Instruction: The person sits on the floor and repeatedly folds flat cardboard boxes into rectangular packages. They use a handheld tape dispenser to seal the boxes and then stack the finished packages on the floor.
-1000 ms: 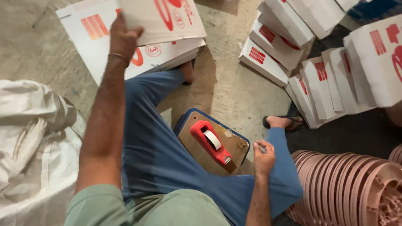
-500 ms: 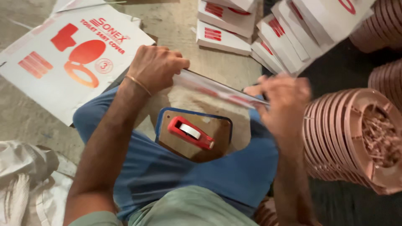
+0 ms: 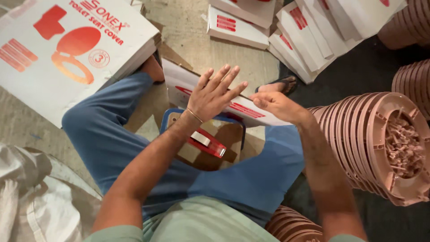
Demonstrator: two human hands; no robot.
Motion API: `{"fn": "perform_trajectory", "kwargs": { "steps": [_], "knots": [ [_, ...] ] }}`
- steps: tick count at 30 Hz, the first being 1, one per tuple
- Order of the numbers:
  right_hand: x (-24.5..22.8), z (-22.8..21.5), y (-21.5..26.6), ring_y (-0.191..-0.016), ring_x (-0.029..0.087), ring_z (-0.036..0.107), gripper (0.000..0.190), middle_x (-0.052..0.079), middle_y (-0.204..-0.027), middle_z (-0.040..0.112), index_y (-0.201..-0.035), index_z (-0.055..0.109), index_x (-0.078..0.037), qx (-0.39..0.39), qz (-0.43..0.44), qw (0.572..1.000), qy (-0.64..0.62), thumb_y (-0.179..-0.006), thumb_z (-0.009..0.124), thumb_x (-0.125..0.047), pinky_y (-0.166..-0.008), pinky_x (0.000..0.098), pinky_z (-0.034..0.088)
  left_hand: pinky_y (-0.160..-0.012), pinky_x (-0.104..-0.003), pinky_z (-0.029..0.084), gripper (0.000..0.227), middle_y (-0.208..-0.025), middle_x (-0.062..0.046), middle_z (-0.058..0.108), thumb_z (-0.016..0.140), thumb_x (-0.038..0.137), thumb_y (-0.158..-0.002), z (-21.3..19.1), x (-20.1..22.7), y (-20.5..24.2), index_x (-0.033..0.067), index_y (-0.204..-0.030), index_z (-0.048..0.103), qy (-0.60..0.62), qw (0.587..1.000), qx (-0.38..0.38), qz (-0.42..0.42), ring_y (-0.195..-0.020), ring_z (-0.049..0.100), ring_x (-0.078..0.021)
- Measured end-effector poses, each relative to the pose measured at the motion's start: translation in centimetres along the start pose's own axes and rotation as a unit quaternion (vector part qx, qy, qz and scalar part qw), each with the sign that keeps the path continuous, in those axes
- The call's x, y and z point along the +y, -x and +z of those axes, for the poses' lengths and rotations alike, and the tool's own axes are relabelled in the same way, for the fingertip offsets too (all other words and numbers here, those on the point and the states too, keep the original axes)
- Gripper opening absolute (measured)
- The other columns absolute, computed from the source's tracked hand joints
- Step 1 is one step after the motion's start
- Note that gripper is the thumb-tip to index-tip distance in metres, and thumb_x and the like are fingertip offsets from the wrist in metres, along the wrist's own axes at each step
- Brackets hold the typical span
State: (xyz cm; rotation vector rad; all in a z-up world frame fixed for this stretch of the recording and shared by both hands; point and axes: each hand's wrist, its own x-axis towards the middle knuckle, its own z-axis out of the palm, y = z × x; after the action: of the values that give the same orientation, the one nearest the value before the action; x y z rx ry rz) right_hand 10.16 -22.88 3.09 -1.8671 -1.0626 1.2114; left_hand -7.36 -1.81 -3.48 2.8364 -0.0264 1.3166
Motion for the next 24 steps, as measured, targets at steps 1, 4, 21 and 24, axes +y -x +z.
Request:
{"fn": "perform_trajectory", "kwargs": {
  "steps": [1, 4, 21, 24],
  "knots": [
    [0.2, -0.1, -0.1, -0.101, 0.012, 0.06, 0.048, 0.003, -0.107, 0.065, -0.131, 0.065, -0.001, 0.008, -0.003, 1.0, 0.01, -0.103, 0.054, -0.039, -0.087, 0.0279, 0.049, -0.126, -0.045, 0.023, 0.05, -0.163, -0.003, 0.046, 0.058, 0.025, -0.107, 0.2, -0.1, 0.3, 0.0323, -0.156, 0.052, -0.011, 1.0, 0.002, 0.004, -0.15, 0.044, -0.0211],
    [-0.1, -0.7, -0.7, -0.105, 0.013, 0.06, 0.052, 0.003, -0.111, 0.063, -0.132, 0.066, 0.003, 0.017, 0.004, 1.0, 0.009, -0.102, 0.059, -0.039, -0.089, 0.0291, 0.049, -0.125, -0.045, 0.024, 0.045, -0.163, -0.001, 0.047, 0.056, 0.026, -0.109, 0.2, -0.3, 0.7, 0.0314, -0.154, 0.055, -0.007, 1.0, 0.0, 0.006, -0.15, 0.044, -0.0213],
    [-6.5, 1.2, -0.9, -0.059, 0.033, 0.064, 0.025, 0.014, -0.068, 0.065, -0.075, 0.062, -0.005, 0.161, -0.237, 0.825, 0.487, -0.094, 0.072, -0.017, -0.054, 0.0417, 0.05, -0.084, -0.039, 0.034, 0.009, -0.081, 0.008, 0.059, 0.071, 0.017, -0.078, -2.7, 1.7, -0.4, 0.0188, -0.087, 0.07, 0.276, 0.957, 0.057, -0.062, -0.085, 0.054, -0.016],
    [-6.9, 1.5, -1.0, -0.058, 0.034, 0.063, 0.031, 0.016, -0.066, 0.063, -0.072, 0.059, -0.004, 0.145, -0.24, 0.814, 0.508, -0.096, 0.073, -0.018, -0.053, 0.0427, 0.05, -0.085, -0.04, 0.034, 0.012, -0.083, 0.008, 0.06, 0.07, 0.017, -0.076, -3.1, 2.9, -0.6, 0.0193, -0.087, 0.072, 0.301, 0.952, 0.045, -0.043, -0.089, 0.055, -0.0167]
  ]
}}
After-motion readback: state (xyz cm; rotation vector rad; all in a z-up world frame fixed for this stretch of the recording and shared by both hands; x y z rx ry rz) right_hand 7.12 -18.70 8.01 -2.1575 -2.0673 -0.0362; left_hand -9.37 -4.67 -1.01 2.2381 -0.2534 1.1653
